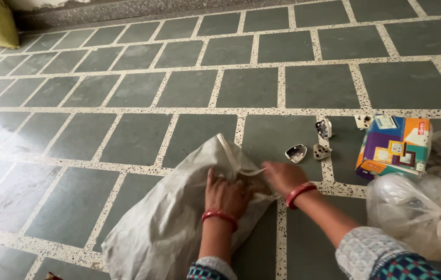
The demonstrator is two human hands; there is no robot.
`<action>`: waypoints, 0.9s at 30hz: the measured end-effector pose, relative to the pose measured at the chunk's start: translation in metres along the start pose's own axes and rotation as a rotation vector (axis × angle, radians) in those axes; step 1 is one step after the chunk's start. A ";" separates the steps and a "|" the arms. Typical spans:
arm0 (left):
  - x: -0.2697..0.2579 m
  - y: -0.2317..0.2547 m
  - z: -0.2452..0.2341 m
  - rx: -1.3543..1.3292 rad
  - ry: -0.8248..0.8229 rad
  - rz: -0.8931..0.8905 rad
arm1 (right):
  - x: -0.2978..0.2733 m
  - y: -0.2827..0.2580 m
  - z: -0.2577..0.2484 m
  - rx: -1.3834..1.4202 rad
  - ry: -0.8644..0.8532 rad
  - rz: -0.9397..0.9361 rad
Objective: The person unpacks several items from shopping bags onto the floor, including a box, a plastic cup, and paper slips, and then gathers smaller metal parts into a white cloth bag.
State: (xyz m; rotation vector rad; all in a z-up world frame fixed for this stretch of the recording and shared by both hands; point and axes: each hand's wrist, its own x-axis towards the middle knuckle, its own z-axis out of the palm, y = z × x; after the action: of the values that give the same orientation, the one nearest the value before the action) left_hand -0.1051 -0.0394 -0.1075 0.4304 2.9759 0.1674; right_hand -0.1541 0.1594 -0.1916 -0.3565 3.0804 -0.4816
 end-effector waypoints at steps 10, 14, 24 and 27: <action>-0.019 -0.039 -0.037 0.314 0.146 -0.243 | 0.023 0.035 -0.025 0.367 -0.043 0.687; -0.034 -0.033 -0.046 0.293 0.123 -0.196 | 0.015 0.028 -0.029 0.156 0.005 0.478; 0.013 0.045 0.029 -0.446 0.325 -0.029 | 0.017 0.078 -0.036 0.364 0.064 0.452; 0.060 0.087 0.071 -1.392 0.033 -0.211 | 0.017 0.114 -0.038 0.447 0.138 0.531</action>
State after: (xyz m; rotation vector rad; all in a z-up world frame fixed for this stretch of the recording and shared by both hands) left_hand -0.1285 0.0675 -0.1728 -0.0851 2.1219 1.9428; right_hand -0.1977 0.2725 -0.1897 0.5002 2.8806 -1.1502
